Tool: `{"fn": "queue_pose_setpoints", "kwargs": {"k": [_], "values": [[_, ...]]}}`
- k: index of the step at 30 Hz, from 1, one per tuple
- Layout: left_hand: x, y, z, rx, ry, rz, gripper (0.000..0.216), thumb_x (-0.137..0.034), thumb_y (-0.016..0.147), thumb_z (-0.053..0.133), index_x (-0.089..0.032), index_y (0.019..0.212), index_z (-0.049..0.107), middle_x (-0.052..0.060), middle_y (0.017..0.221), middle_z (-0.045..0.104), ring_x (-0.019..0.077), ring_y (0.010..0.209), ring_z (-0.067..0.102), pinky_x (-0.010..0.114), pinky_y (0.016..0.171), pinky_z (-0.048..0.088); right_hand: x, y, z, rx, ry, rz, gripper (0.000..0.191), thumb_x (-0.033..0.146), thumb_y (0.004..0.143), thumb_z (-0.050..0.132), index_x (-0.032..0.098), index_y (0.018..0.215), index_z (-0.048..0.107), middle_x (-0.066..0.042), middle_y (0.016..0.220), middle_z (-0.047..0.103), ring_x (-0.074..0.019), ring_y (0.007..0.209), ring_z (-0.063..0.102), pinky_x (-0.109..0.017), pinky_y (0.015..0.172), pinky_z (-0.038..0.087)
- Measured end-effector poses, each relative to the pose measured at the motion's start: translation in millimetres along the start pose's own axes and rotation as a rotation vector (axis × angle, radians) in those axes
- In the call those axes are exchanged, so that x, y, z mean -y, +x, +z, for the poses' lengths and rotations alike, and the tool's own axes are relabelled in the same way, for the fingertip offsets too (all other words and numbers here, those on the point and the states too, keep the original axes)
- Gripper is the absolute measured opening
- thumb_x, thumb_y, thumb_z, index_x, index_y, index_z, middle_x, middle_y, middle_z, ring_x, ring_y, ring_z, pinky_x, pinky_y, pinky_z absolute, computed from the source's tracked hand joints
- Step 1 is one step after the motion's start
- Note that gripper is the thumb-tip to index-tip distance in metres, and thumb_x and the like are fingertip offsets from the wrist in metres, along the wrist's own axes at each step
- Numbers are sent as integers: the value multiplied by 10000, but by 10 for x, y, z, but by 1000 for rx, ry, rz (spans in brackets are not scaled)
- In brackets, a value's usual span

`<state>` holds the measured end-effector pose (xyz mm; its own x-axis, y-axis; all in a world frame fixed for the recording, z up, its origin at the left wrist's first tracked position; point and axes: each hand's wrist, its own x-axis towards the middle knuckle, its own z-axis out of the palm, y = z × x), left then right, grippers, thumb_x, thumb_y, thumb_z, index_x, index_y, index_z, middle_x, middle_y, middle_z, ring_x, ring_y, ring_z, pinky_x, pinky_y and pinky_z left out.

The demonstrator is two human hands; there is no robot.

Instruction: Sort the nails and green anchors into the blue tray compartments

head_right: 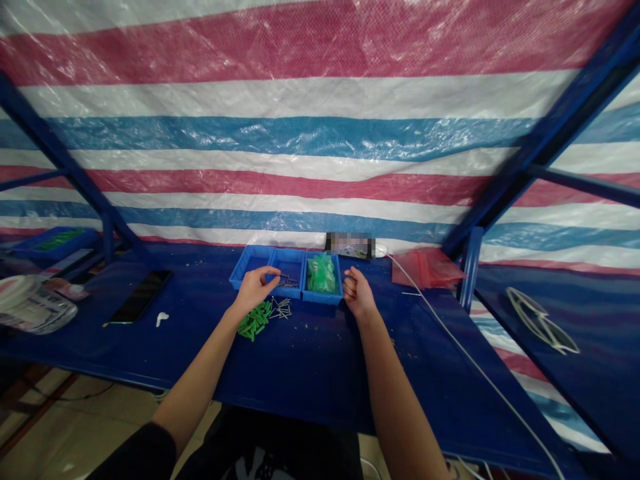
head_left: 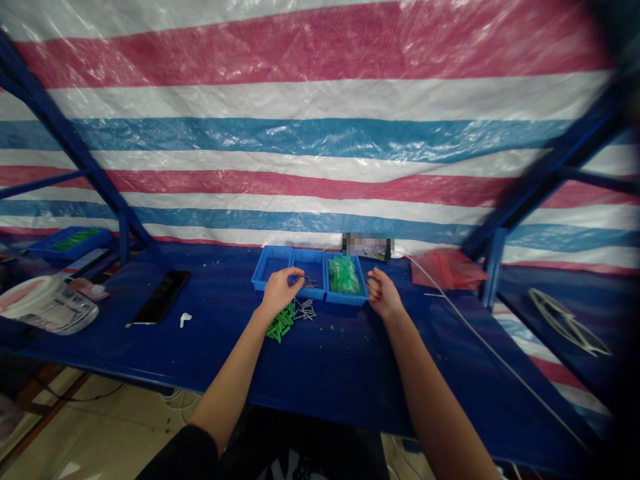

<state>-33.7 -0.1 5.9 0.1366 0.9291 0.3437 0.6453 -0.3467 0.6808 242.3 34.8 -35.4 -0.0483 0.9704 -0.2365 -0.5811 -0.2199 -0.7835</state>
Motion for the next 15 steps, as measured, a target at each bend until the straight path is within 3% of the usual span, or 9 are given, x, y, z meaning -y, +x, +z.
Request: {"fn": "queue_pose_setpoints", "kwargs": {"k": [8, 15], "values": [[-122, -83, -3, 343, -31, 178, 208, -273, 771, 592, -180, 949, 646, 8, 847, 682, 87, 558, 512, 217, 568, 399, -8, 6, -7, 18, -21, -15, 232, 406, 742, 590, 199, 715, 488, 129, 307, 211, -42, 249, 125, -144, 234, 107], [-114, -110, 27, 506, 34, 219, 191, -271, 728, 642, -187, 899, 660, 13, 823, 696, 150, 753, 624, 240, 657, 410, -8, 0, 6, -15, 21, 6, 191, 363, 770, 564, 195, 710, 495, 128, 305, 215, -39, 245, 124, -138, 230, 112]]}}
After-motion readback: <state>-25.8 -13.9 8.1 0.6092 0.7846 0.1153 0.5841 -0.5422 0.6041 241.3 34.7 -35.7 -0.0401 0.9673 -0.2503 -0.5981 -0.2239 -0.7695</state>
